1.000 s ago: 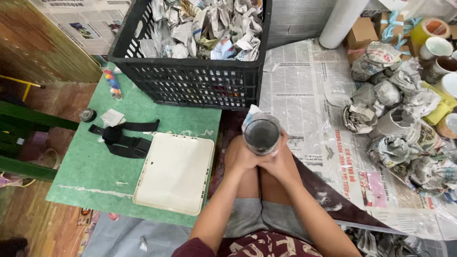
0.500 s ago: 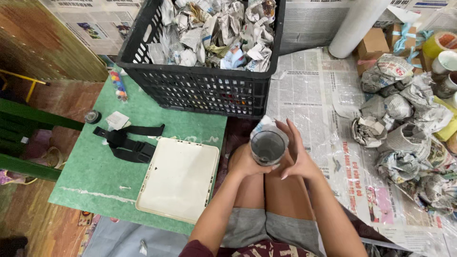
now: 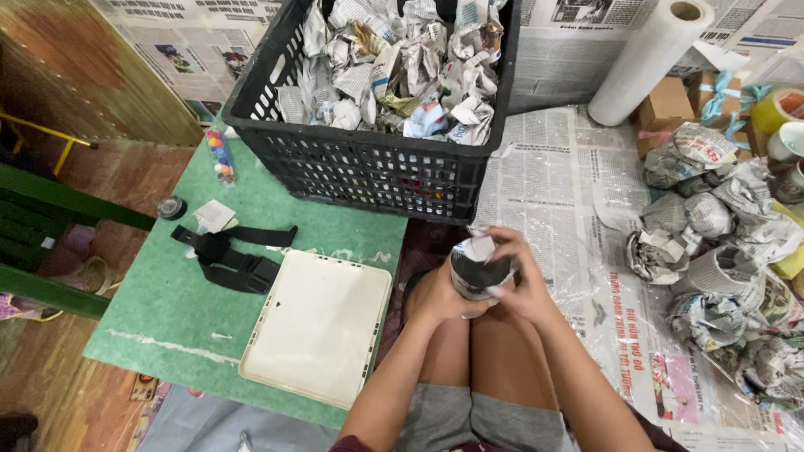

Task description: The person wraps small glassware and ceramic items in newspaper while seated. They fold newspaper sheets around each item, tuck the edges, and place the wrapped bundles on a nearby table.

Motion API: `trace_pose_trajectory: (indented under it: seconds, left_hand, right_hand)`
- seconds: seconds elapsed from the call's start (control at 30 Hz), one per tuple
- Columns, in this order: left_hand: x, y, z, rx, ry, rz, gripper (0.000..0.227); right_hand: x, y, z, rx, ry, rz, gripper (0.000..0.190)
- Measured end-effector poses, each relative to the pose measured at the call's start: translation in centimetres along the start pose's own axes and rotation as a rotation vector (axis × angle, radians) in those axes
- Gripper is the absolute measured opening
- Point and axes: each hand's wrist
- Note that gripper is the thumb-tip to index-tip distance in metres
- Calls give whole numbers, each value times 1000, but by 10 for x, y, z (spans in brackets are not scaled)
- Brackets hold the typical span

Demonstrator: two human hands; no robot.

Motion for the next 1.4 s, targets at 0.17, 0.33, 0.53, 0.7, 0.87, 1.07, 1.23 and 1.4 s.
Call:
trace_pose_trajectory:
  seconds: [0.17,0.33,0.53,0.7,0.87,1.07,1.23,1.4]
  left_hand:
    - [0,3,-11,-340,287,11,99]
    - [-1,-9,-6,-41,94,14,102]
    - [-2,-9,9,130,19,38,100]
    - [6,-10,7,25,27,55,104]
    - [8,-9,3,90,35,62,104]
    - [2,-9,-9,-15,105,76,107]
    - [2,-9,-15,-48,175,108,110]
    - [2,-10,-16,14,111,87,105]
  right_hand:
    - [-45,32,-7,68,1,-224,52]
    - [-138,78,-32,448,-92,-322,70]
    - [-261,110,-62,901,-111,-36,134]
    - [-294,106,-91,1040,-617,463,160]
    - [-277,103,-117,1475,-579,568,67]
    - [-256,115,-105,879,-76,-99,41]
    - [-242,103,-87,809,82,-275,45]
    - [-232,109,-69,723,25,-182,48]
Point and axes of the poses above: each hand's wrist, its own x-axis away from the middle knuckle, its own y-axis out of the back of the hand, z = x × y, and after that the axes turned 10 degrees about z, right-handed
